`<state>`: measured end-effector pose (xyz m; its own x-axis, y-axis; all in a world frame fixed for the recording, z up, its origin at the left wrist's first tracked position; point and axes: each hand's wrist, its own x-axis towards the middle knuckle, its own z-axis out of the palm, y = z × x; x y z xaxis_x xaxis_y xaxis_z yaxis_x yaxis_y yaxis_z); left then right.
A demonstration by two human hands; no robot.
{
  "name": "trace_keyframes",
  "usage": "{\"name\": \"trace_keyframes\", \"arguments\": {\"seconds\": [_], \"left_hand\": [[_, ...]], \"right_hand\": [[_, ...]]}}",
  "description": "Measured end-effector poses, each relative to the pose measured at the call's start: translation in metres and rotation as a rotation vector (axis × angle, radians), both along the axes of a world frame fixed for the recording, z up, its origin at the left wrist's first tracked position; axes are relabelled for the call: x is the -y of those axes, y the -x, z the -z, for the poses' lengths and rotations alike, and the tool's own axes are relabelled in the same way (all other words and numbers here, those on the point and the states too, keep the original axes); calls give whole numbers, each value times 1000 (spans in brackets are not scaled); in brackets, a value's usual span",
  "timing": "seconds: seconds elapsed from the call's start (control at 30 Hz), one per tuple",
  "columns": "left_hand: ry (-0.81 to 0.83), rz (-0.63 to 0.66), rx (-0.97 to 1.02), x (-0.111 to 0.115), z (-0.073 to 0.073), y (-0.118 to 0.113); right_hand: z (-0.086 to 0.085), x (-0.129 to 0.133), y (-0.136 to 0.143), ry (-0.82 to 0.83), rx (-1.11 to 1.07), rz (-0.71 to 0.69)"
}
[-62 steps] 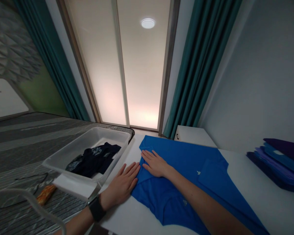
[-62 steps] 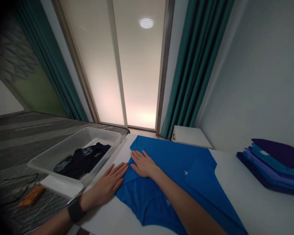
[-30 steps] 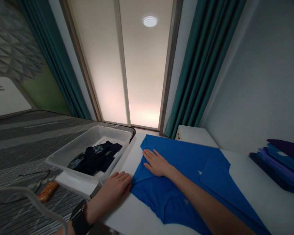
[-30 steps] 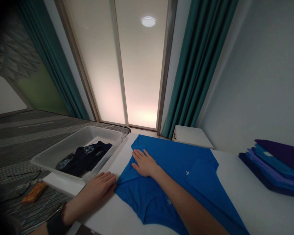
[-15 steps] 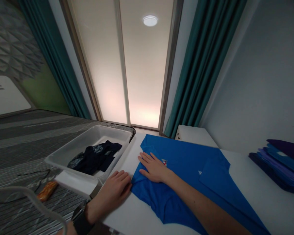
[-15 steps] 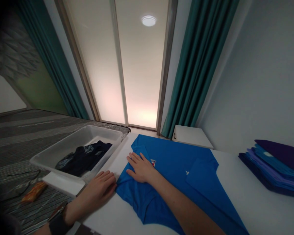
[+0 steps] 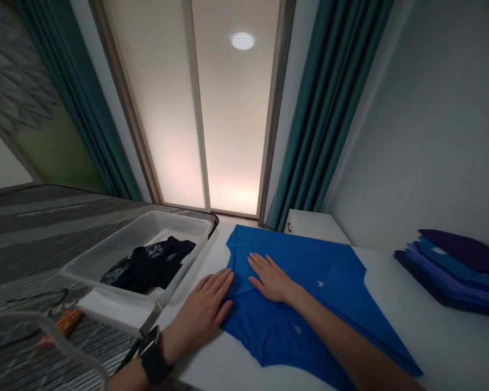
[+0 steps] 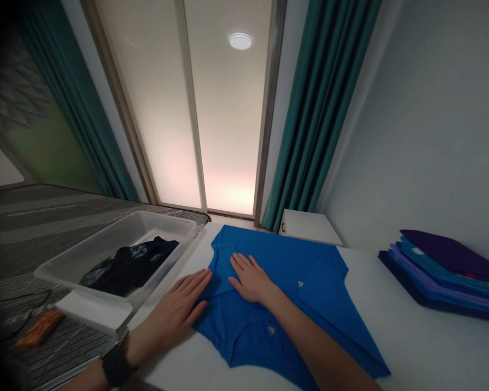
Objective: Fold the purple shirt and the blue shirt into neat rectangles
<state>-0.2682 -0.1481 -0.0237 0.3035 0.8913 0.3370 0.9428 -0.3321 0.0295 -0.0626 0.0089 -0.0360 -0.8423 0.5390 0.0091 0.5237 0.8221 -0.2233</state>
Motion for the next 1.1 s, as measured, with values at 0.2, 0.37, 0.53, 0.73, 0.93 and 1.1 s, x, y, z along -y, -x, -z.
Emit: {"name": "trace_keyframes", "arguments": {"seconds": [0.2,0.37,0.53,0.73,0.93,1.1], "left_hand": [[70,6,-54,-9,19,-12],[100,18,-52,-2,21,-5],[76,39,-46,-1,15,-5],[84,126,-20,-14,5,-36],[159,256,-5,-27,5,-58],[183,321,8,-25,6,-56]], "right_hand": [[4,1,0,-10,-6,-2],[1,1,0,13,6,-4],[-9,8,-11,59,-2,-3],[-21,27,-57,77,-15,57],[-20,66,-121,130,-15,213],[-11,91,-143,123,-36,267]]}}
